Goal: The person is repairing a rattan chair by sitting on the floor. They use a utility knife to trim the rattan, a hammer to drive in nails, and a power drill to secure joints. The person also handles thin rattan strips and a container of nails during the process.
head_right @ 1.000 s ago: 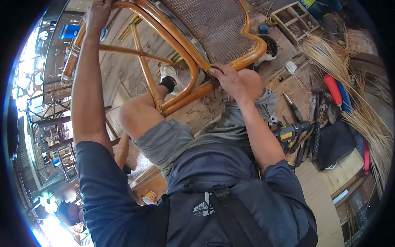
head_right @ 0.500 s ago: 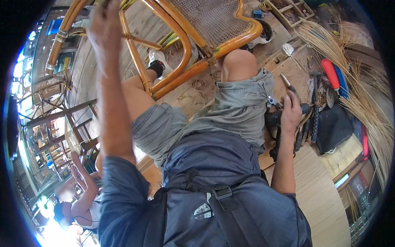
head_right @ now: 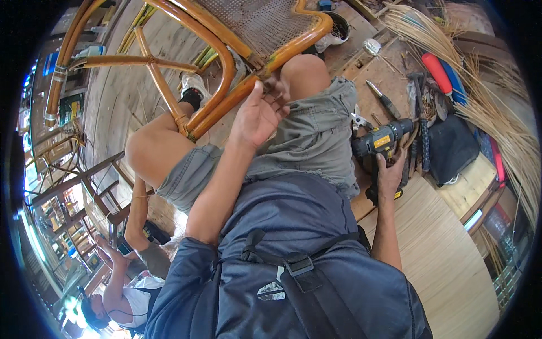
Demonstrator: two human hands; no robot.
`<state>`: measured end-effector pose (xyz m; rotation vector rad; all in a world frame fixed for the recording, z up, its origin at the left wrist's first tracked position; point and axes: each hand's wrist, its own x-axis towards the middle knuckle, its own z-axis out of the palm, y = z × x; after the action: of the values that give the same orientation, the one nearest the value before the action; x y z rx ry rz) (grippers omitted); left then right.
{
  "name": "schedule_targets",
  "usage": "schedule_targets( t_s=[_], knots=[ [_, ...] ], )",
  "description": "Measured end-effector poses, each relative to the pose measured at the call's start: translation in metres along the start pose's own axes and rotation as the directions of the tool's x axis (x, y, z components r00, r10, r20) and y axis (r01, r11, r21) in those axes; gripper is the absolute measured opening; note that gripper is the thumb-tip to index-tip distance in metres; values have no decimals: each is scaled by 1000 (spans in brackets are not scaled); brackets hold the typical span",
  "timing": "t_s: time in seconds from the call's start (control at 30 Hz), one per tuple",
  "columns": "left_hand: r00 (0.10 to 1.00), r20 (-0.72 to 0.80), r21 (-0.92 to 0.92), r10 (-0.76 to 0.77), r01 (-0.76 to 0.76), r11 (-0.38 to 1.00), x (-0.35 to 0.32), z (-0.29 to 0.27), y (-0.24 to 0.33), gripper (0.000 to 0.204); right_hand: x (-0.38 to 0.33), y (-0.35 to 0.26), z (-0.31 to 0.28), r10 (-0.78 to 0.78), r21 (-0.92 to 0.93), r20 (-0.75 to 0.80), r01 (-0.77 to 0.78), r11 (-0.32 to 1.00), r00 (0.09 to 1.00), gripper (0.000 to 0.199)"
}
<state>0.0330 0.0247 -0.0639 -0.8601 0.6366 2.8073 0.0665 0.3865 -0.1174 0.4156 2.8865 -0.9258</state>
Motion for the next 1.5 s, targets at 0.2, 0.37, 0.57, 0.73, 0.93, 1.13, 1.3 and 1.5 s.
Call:
schedule_targets(
  t_s=[0.2,0.37,0.57,0.73,0.93,1.13,1.3,1.5],
  knots=[
    [997,79,-230,-25,43,972,10,-4,-8,26,-6,-5,4,62,-259,190,-11,966,980,92],
    [982,178,-280,-56,105,954,-6,-15,-27,48,-8,-33,-16,144,-227,167,-105,968,975,82],
    [827,313,188,-468,429,884,-47,27,-48,68,-38,-54,-84,0,8,181,-1,1000,984,53],
    [724,473,395,-502,335,856,-70,68,-47,83,-65,-99,-106,-447,110,244,434,894,860,38],
    [854,338,48,-397,405,913,-117,97,-34,85,-83,-205,-95,-197,413,548,-58,909,813,39],
    [928,116,-107,-355,367,924,-126,79,-29,71,-76,-220,-82,-273,298,696,79,951,664,49],
    [920,128,-88,-370,382,920,-120,72,-28,67,-75,-214,-77,-253,294,716,48,955,651,54],
    [922,109,-89,-372,382,920,-110,65,-29,67,-69,-223,-73,-191,257,765,-19,966,615,60]
  ],
)
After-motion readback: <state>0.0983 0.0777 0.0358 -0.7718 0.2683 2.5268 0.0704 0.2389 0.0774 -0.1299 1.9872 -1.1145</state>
